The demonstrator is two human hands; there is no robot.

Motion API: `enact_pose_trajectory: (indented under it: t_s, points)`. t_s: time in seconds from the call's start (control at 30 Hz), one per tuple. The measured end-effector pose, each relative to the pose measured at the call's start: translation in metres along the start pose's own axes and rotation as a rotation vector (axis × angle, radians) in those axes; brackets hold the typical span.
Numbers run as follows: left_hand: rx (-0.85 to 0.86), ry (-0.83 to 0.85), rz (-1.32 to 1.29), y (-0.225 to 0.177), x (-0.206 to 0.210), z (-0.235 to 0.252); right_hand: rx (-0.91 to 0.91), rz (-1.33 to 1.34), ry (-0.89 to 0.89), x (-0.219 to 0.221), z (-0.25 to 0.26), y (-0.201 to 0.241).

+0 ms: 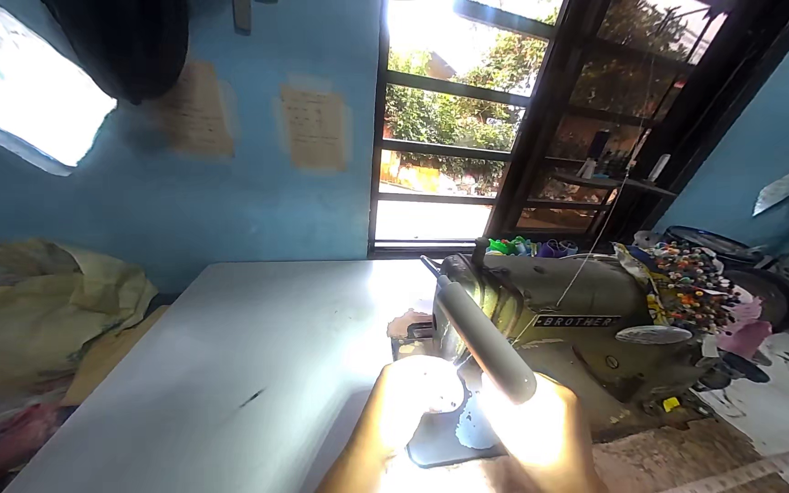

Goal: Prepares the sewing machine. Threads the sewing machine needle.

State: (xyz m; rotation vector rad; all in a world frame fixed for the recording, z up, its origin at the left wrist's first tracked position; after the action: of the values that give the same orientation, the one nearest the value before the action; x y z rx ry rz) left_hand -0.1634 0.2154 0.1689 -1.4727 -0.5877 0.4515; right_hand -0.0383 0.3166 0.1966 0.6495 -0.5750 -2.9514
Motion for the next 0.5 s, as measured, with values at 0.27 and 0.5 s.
enact_pose_trajectory:
  t_s: [0.27, 0.5]
  points:
    - [-0.031, -0.018, 0.074, -0.0029, 0.0037, -0.0028, 0.021, -0.017, -0.013, 0.0016, -0.0012, 0.0028]
    - [-0.011, -0.025, 0.09, 0.0002, 0.0042, -0.0018, -0.01, -0.011, -0.012, -0.0045, 0.0017, 0.0052]
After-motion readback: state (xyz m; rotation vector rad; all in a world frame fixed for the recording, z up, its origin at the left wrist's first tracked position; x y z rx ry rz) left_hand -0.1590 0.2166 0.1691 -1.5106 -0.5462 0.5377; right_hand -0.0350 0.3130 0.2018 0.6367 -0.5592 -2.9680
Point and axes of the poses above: each hand's wrist, its own z-axis towards the middle knuckle, its own x-axis out of the palm, y = z × x, the point moved 2 cm from there along z, towards the middle knuckle, and after that the axes turned 14 degrees about z, right-handed, at the moved point
